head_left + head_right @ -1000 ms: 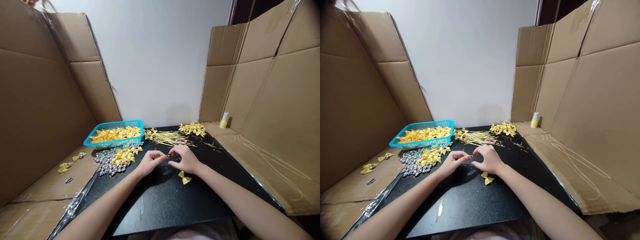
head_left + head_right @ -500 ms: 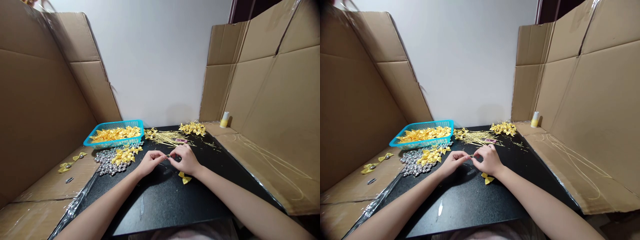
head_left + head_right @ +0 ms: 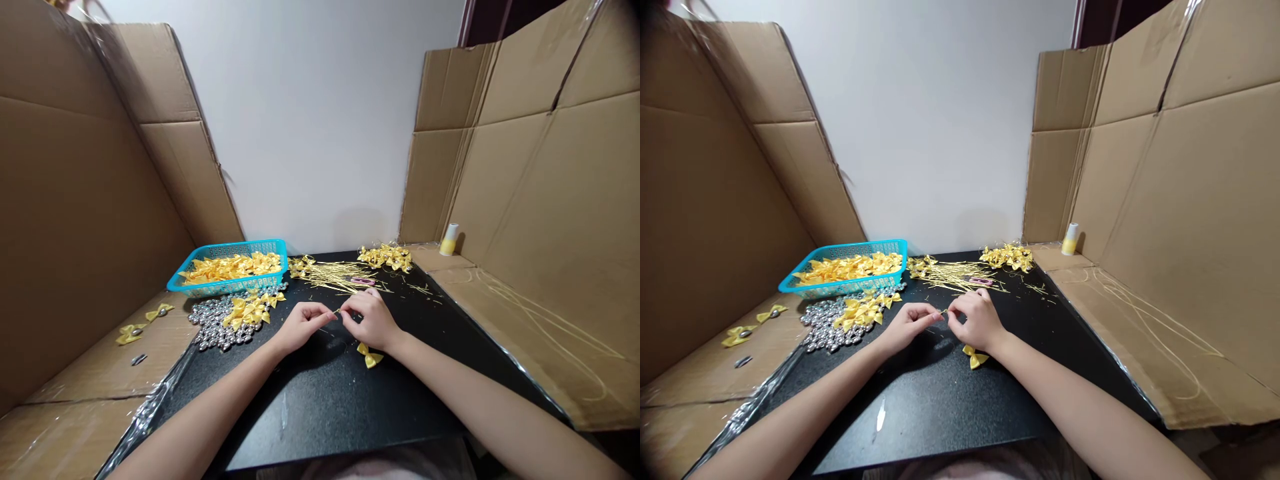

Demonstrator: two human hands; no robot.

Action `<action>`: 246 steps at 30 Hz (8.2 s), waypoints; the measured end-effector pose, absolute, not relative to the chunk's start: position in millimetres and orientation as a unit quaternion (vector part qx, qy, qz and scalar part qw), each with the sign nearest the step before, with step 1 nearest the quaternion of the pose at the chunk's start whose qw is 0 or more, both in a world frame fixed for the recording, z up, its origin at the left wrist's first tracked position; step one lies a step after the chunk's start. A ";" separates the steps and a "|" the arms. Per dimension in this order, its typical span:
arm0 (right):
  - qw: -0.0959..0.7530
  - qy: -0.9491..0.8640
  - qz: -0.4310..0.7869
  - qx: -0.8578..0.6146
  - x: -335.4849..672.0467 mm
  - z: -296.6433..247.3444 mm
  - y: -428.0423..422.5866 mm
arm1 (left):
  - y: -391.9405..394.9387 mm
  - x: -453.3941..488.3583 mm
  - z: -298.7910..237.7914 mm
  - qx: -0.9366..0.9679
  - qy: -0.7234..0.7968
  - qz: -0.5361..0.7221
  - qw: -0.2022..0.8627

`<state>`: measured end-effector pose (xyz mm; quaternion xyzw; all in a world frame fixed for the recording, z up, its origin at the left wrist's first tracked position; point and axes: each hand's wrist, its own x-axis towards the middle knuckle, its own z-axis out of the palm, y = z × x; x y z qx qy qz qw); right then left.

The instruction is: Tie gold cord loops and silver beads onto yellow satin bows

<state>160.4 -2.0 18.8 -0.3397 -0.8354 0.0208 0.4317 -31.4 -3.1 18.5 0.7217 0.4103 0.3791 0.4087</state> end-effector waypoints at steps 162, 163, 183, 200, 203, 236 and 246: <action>0.387 -0.849 0.019 -0.359 178.3 15.4 24.5 | -1.9 -25.5 7.8 0.597 0.454 0.380 0.542; 0.378 -0.829 0.018 -0.412 182.4 13.3 30.9 | -1.6 -25.2 7.6 0.587 0.457 0.386 0.545; 0.322 -0.751 0.022 -0.576 202.9 -9.0 68.2 | -1.7 -23.9 7.9 0.566 0.459 0.387 0.566; 0.449 -0.720 0.227 -0.478 196.6 -17.2 79.2 | -2.5 -23.2 8.5 0.573 0.462 0.381 0.560; 0.440 -0.733 0.270 -0.444 189.7 -19.1 75.6 | -2.6 -23.1 8.4 0.575 0.463 0.380 0.557; 0.336 -0.850 0.229 -0.334 174.6 5.0 19.2 | -9.6 -19.3 14.2 0.524 0.384 0.487 0.584; 0.310 -0.886 0.147 -0.313 184.6 16.5 21.8 | -8.6 -19.7 11.0 0.521 0.382 0.484 0.590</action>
